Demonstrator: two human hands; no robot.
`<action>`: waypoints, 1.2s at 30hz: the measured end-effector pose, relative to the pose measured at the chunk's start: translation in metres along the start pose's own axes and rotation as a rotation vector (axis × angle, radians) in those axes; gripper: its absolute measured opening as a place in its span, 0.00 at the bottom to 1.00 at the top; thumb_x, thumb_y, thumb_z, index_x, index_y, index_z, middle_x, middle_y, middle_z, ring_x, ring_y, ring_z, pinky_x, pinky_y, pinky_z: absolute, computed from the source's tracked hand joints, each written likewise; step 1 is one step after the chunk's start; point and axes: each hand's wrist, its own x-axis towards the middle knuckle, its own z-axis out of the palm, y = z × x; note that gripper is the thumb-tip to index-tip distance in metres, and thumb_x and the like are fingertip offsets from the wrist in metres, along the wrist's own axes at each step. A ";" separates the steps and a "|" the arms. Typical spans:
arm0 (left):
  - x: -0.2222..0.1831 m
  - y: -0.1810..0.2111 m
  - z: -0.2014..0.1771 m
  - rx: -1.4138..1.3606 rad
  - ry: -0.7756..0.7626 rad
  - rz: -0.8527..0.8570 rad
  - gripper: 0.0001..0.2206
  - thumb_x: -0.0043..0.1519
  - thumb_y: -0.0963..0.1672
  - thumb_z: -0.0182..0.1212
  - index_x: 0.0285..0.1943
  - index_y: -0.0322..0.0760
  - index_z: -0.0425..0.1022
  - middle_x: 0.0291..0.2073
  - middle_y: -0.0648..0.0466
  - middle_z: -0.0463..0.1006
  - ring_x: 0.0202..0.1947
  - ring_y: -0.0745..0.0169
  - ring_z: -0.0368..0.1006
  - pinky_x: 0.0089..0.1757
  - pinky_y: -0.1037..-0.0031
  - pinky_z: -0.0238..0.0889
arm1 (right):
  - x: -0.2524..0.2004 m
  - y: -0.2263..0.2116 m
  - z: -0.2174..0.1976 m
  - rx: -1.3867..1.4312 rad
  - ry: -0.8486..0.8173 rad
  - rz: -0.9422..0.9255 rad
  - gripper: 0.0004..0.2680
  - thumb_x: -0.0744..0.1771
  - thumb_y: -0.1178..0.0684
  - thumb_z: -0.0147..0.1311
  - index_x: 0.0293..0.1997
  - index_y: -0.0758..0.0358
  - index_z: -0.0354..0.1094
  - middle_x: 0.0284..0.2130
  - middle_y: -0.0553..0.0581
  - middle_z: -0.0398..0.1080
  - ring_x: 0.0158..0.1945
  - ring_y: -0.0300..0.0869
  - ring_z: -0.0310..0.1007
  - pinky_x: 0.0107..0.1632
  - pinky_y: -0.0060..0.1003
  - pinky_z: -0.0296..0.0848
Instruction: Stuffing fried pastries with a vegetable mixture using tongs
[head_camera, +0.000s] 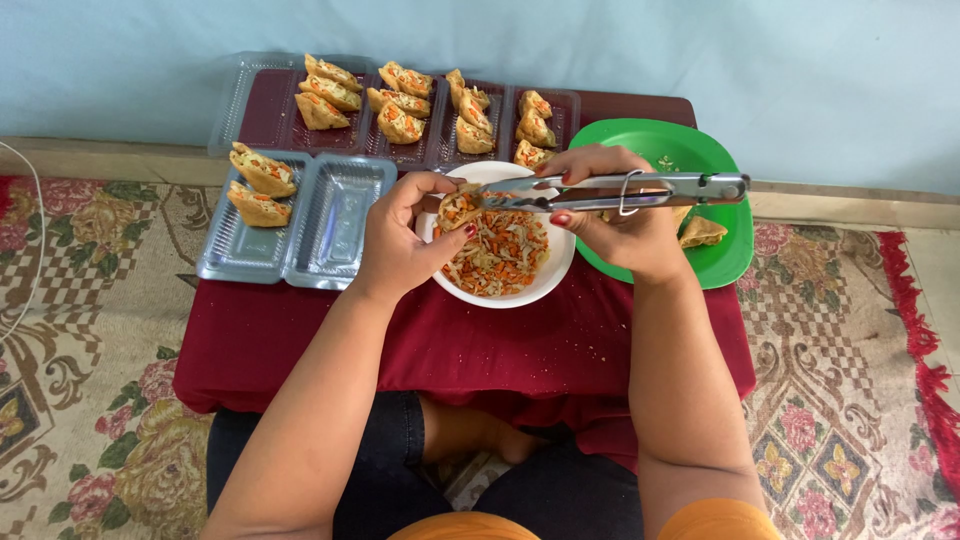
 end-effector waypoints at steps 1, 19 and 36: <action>0.000 -0.001 0.000 0.000 0.002 0.000 0.20 0.47 0.34 0.71 0.49 0.26 0.74 0.44 0.34 0.80 0.39 0.47 0.78 0.37 0.66 0.74 | 0.000 0.001 -0.001 0.001 -0.002 0.000 0.13 0.63 0.65 0.68 0.44 0.72 0.63 0.44 0.78 0.73 0.46 0.53 0.77 0.44 0.38 0.79; 0.002 -0.001 -0.001 0.009 0.000 -0.009 0.19 0.46 0.34 0.71 0.48 0.27 0.76 0.43 0.36 0.81 0.38 0.53 0.78 0.38 0.68 0.74 | 0.000 -0.002 0.004 0.049 -0.038 0.011 0.12 0.63 0.66 0.67 0.44 0.70 0.64 0.46 0.77 0.73 0.48 0.52 0.76 0.47 0.39 0.79; 0.000 0.007 -0.004 -0.070 0.003 -0.013 0.19 0.46 0.34 0.70 0.48 0.26 0.76 0.44 0.35 0.81 0.39 0.52 0.79 0.37 0.68 0.75 | 0.002 -0.017 0.012 0.049 -0.023 0.042 0.12 0.64 0.65 0.66 0.45 0.71 0.63 0.47 0.76 0.72 0.51 0.54 0.76 0.49 0.40 0.79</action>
